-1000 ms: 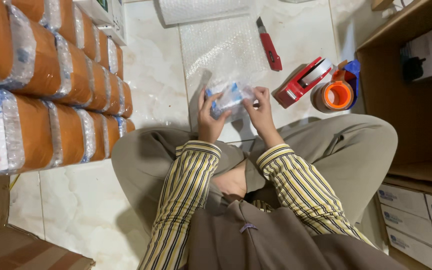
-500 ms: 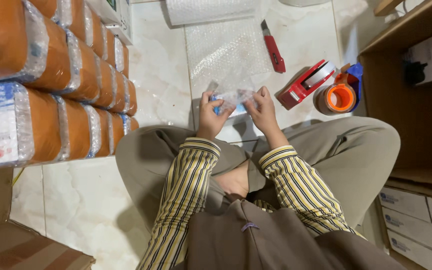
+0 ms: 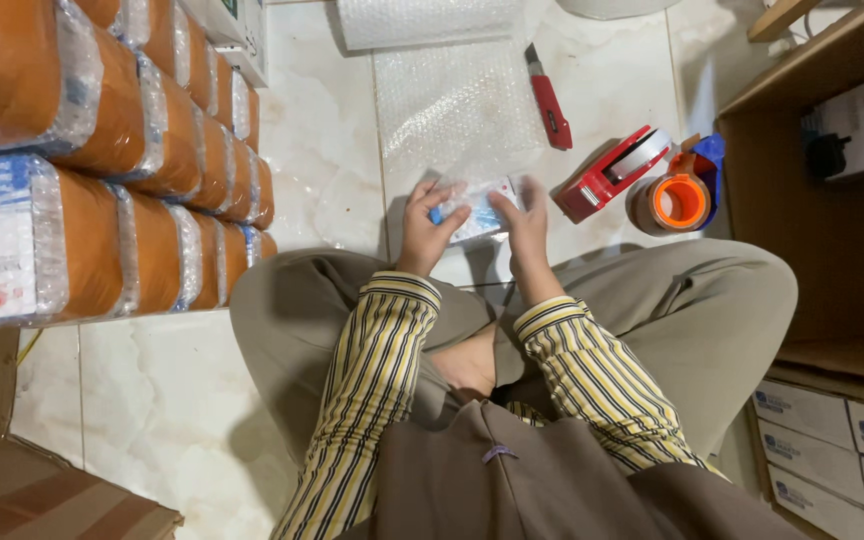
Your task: The person sits on the floor and wraps small rectangular boxes with bubble wrap. They fold the bubble wrap around each box, secure it with clear tape using a handheld dispenser, and then place the wrapped box into a wooden shelf unit. The process is repeated for multiple boxes.
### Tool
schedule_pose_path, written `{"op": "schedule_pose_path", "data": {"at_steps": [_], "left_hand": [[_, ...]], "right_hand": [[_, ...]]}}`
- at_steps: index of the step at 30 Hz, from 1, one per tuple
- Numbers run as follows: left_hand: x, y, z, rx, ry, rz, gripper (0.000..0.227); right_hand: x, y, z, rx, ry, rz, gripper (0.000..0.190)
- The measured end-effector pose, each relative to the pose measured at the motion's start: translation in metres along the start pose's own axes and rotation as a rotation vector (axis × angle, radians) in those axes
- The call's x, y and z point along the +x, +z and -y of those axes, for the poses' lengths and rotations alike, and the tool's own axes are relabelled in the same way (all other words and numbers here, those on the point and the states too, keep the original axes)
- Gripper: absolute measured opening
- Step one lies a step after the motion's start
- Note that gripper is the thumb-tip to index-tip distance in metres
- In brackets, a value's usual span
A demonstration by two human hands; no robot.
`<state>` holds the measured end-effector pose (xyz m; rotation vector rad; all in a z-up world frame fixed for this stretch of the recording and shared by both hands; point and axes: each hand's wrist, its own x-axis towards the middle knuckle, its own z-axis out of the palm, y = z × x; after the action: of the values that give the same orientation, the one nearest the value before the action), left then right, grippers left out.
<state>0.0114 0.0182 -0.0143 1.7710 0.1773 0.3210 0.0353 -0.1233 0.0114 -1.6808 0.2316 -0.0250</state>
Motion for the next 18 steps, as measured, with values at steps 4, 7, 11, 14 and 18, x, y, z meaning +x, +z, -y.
{"op": "schedule_pose_path", "data": {"at_steps": [4,7,11,14,18], "left_hand": [[0.006,-0.002,-0.008,-0.216,0.042,0.039,0.029],[0.012,-0.001,-0.008,-0.178,0.066,0.045,0.028],[0.014,-0.005,-0.027,-0.081,-0.007,0.027,0.02],[0.014,-0.011,-0.045,-0.111,0.06,0.028,0.021],[0.017,-0.008,-0.027,-0.177,0.076,0.0,0.023]], "right_hand": [[-0.004,0.008,0.008,0.125,0.053,0.041,0.046],[-0.005,0.006,0.012,0.05,-0.019,-0.034,0.042],[-0.013,0.005,0.017,-0.05,-0.137,-0.07,0.034],[-0.009,0.004,0.005,-0.122,-0.306,-0.055,0.028],[-0.004,-0.003,0.001,-0.227,-0.428,0.039,0.029]]}}
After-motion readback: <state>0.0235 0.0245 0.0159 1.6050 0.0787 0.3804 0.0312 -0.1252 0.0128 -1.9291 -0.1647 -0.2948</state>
